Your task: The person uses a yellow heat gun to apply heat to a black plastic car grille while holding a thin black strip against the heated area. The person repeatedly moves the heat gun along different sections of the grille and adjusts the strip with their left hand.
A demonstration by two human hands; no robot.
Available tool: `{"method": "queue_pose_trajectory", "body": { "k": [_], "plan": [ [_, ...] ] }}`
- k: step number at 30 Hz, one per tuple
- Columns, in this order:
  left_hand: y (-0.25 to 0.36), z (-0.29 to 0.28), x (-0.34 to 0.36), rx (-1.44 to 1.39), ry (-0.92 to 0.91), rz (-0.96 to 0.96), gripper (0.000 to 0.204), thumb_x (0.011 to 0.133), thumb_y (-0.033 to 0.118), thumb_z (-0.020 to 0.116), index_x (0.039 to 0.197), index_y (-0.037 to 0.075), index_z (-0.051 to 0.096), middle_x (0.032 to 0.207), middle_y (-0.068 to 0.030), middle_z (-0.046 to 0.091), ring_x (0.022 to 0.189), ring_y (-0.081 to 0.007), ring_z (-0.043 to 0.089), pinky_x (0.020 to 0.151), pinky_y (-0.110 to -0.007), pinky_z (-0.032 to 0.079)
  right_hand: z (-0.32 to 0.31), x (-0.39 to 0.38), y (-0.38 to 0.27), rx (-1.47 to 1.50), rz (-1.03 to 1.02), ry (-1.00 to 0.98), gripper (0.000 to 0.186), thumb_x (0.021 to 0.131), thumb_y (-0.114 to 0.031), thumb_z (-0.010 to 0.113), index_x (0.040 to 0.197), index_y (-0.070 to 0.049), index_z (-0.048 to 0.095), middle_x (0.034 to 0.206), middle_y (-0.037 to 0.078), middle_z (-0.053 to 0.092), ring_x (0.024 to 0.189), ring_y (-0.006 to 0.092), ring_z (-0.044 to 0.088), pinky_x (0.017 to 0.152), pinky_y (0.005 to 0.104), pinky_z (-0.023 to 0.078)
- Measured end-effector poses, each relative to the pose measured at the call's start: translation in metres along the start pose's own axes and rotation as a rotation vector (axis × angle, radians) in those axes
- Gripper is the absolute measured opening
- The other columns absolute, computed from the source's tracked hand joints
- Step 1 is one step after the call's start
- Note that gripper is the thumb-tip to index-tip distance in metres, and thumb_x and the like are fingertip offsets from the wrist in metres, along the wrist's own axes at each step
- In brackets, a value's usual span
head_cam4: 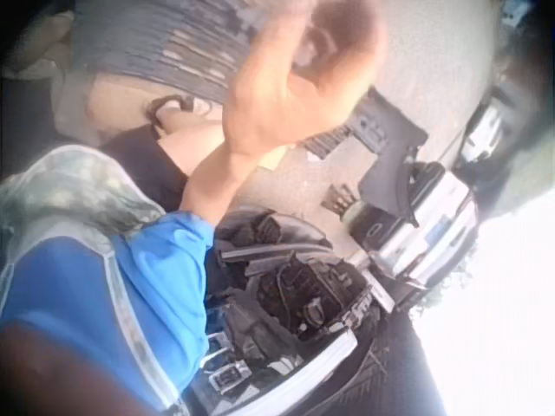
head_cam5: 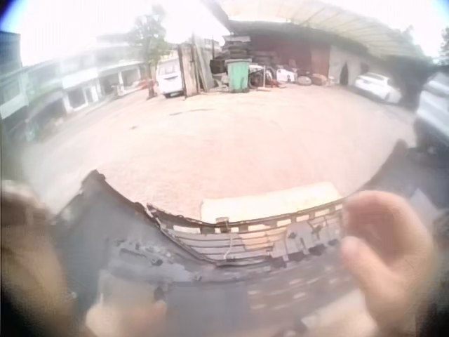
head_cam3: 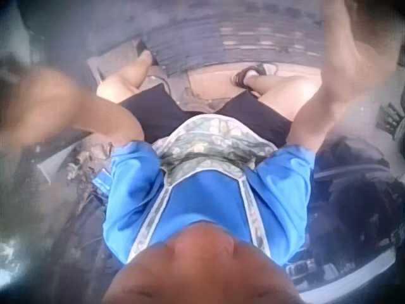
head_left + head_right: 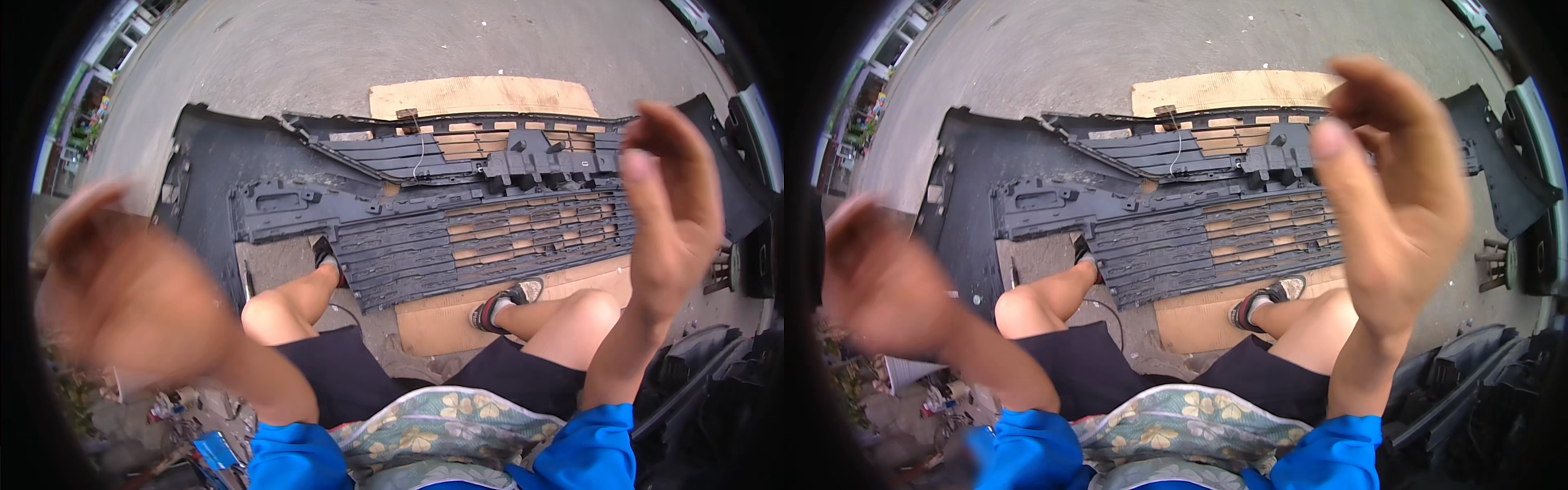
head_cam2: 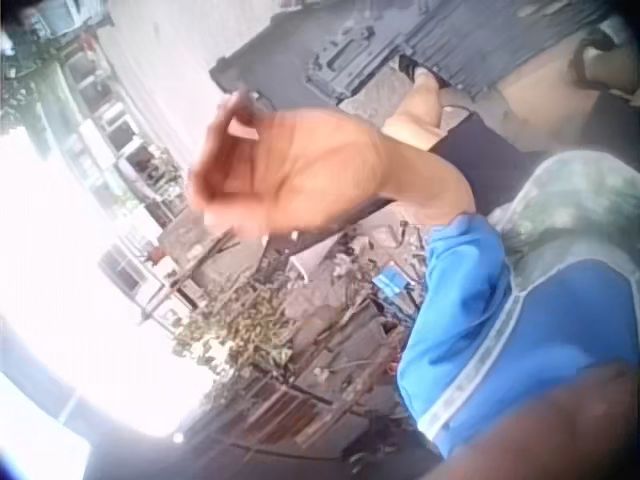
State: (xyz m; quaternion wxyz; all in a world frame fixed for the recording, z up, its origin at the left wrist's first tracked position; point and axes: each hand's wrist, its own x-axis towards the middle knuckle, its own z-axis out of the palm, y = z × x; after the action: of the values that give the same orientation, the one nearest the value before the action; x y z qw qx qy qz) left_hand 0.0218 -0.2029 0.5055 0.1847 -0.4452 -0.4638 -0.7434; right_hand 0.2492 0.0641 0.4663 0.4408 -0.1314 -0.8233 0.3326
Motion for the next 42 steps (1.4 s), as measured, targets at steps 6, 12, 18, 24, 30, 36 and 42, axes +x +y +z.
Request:
{"method": "queue_pose_trajectory", "body": {
  "k": [6,12,18,24,30,36,42],
  "plan": [
    [-0.248,0.052,-0.188,0.337,-0.020,-0.935,0.020,0.098,0.020,0.062,0.095,0.001,0.068,0.080,-0.0042,0.068,0.071,-0.0095,0.061,0.061,-0.023,0.047,0.031,-0.038,0.095,-0.203,0.137,-0.444,0.026,0.081,-0.002,0.069,0.106,-0.002,0.061,0.089,0.011,0.061,0.082,0.0260,0.063,0.072,0.0366,0.050],
    [-0.342,0.054,-0.319,0.835,-0.536,-1.125,0.025,0.088,0.027,0.070,0.095,0.003,0.072,0.083,-0.0123,0.073,0.079,-0.0220,0.070,0.071,-0.034,0.052,0.023,-0.076,0.126,-0.382,0.247,-1.164,0.029,0.083,-0.018,0.069,0.105,-0.006,0.056,0.093,0.011,0.059,0.092,0.0287,0.060,0.082,0.0397,0.046],
    [-0.396,0.055,-0.347,1.171,-0.910,-1.085,0.025,0.090,0.033,0.065,0.096,0.008,0.068,0.095,-0.0146,0.071,0.089,-0.0366,0.068,0.078,-0.046,0.053,0.013,-0.085,0.142,-0.367,0.368,-1.234,0.037,0.081,-0.022,0.072,0.112,-0.008,0.056,0.091,0.008,0.059,0.089,0.0268,0.061,0.081,0.0374,0.046],
    [-0.432,0.018,-0.339,1.204,-0.923,-0.835,0.021,0.084,0.022,0.072,0.091,0.007,0.059,0.091,-0.0099,0.065,0.091,-0.0317,0.063,0.076,-0.044,0.050,0.016,-0.084,0.158,-0.322,0.478,-1.301,0.044,0.078,-0.025,0.073,0.116,-0.010,0.058,0.093,0.008,0.060,0.088,0.0270,0.061,0.082,0.0372,0.046],
    [-0.464,0.040,-0.339,1.101,-1.003,-0.644,0.029,0.075,0.022,0.081,0.084,0.007,0.057,0.084,-0.0077,0.056,0.087,-0.0294,0.059,0.073,-0.042,0.049,0.014,-0.054,0.164,-0.323,0.573,-1.300,0.049,0.080,-0.017,0.069,0.124,-0.005,0.054,0.106,0.012,0.060,0.097,0.0303,0.058,0.084,0.0415,0.046],
    [-0.473,0.036,-0.330,1.013,-1.058,-0.729,0.029,0.074,0.021,0.081,0.084,0.006,0.059,0.086,-0.0075,0.055,0.089,-0.0284,0.058,0.073,-0.041,0.049,0.029,-0.044,0.182,-0.312,0.616,-1.336,0.049,0.079,-0.018,0.070,0.123,-0.004,0.054,0.106,0.013,0.060,0.096,0.0316,0.057,0.084,0.0421,0.046],
    [-0.483,0.046,-0.327,0.990,-1.090,-0.670,0.036,0.072,0.033,0.082,0.077,0.006,0.058,0.081,-0.0055,0.053,0.084,-0.0265,0.057,0.067,-0.041,0.048,0.041,-0.039,0.191,-0.318,0.624,-1.351,0.049,0.079,-0.018,0.070,0.123,-0.002,0.054,0.106,0.014,0.060,0.095,0.0317,0.057,0.084,0.0415,0.046]
  ]
}}
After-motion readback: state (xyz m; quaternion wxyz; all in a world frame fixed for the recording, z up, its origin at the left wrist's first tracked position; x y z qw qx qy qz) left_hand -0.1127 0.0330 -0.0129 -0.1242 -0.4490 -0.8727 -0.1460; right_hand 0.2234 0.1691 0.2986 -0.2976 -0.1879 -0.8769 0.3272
